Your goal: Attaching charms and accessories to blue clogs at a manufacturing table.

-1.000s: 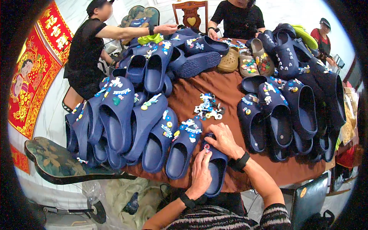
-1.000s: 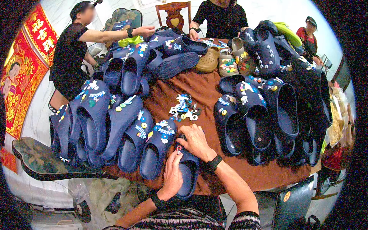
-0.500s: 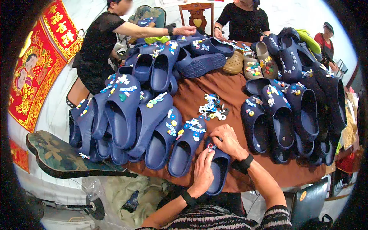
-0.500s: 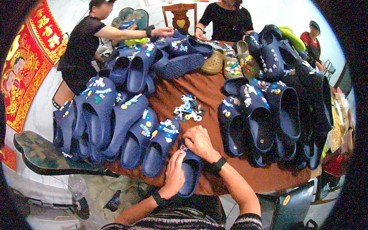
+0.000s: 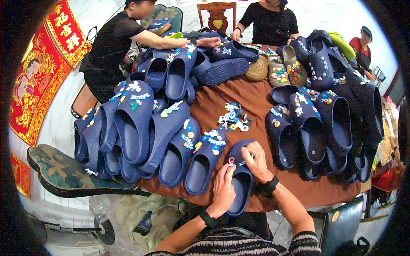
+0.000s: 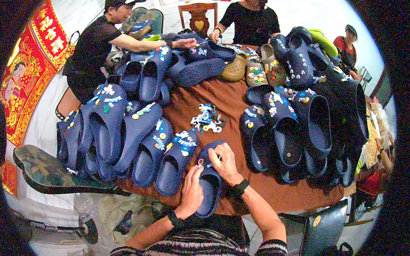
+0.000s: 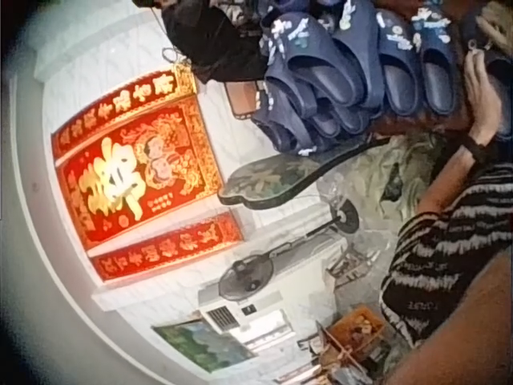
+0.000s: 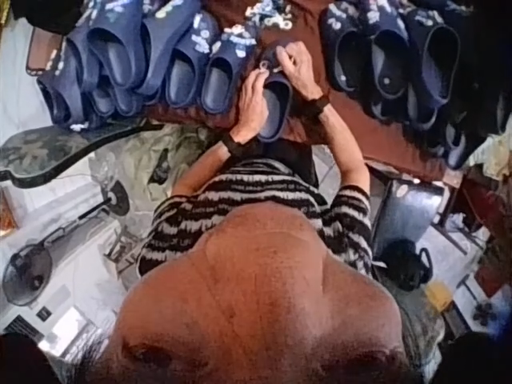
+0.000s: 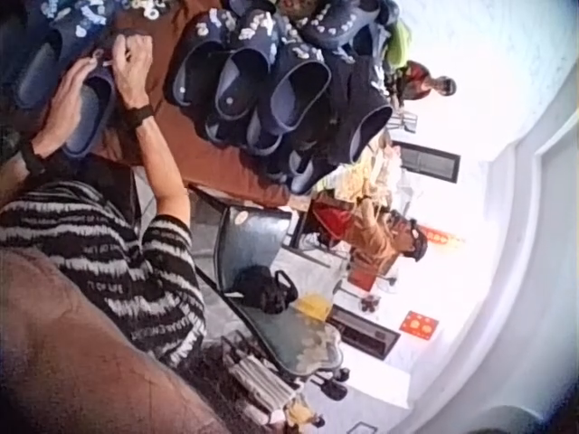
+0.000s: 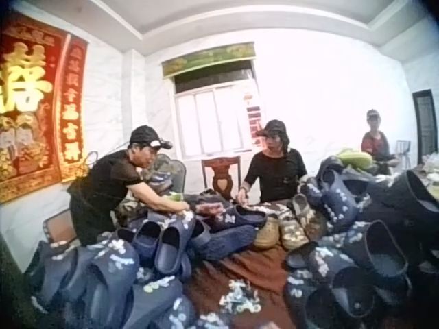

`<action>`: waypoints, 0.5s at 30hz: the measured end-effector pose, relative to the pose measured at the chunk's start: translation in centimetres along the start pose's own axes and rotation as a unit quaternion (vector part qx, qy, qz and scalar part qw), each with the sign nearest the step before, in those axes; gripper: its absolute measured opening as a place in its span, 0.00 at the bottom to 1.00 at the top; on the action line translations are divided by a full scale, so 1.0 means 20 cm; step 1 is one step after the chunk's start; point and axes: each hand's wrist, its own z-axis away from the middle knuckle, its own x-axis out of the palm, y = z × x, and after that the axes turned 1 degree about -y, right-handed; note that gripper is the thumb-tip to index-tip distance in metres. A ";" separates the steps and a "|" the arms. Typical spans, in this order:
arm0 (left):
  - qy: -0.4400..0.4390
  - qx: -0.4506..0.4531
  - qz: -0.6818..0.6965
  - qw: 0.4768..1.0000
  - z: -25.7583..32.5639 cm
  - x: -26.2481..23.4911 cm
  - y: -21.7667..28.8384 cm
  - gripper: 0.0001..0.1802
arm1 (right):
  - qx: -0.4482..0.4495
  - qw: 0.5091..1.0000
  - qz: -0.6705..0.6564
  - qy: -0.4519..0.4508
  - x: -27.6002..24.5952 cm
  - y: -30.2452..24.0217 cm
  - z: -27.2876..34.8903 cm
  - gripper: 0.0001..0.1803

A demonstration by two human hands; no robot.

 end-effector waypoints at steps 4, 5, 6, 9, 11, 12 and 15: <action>0.000 -0.002 0.023 1.000 0.00 0.00 0.00 0.37 | 0.036 0.999 -0.011 0.002 -0.01 0.00 0.01 0.19; -0.002 -0.003 0.025 1.000 0.00 0.00 0.00 0.37 | 0.076 0.995 -0.056 0.011 -0.01 -0.01 0.01 0.19; -0.003 0.001 0.034 0.999 0.00 -0.01 -0.01 0.37 | 0.116 0.988 -0.103 0.020 -0.01 -0.02 0.01 0.20; -0.005 0.006 0.055 0.998 -0.02 -0.02 -0.04 0.37 | 0.277 0.933 -0.229 0.022 -0.04 -0.01 -0.05 0.27; 0.008 0.013 0.053 0.998 -0.06 -0.03 -0.05 0.37 | 0.331 0.908 -0.249 0.058 -0.05 0.01 -0.13 0.27; 0.007 0.015 0.070 0.997 -0.08 -0.05 -0.07 0.37 | 0.306 0.902 -0.299 0.066 -0.04 0.01 -0.20 0.26; -0.018 0.034 0.065 0.997 -0.13 -0.07 -0.08 0.38 | 0.233 0.956 -0.173 0.040 -0.04 0.10 -0.41 0.27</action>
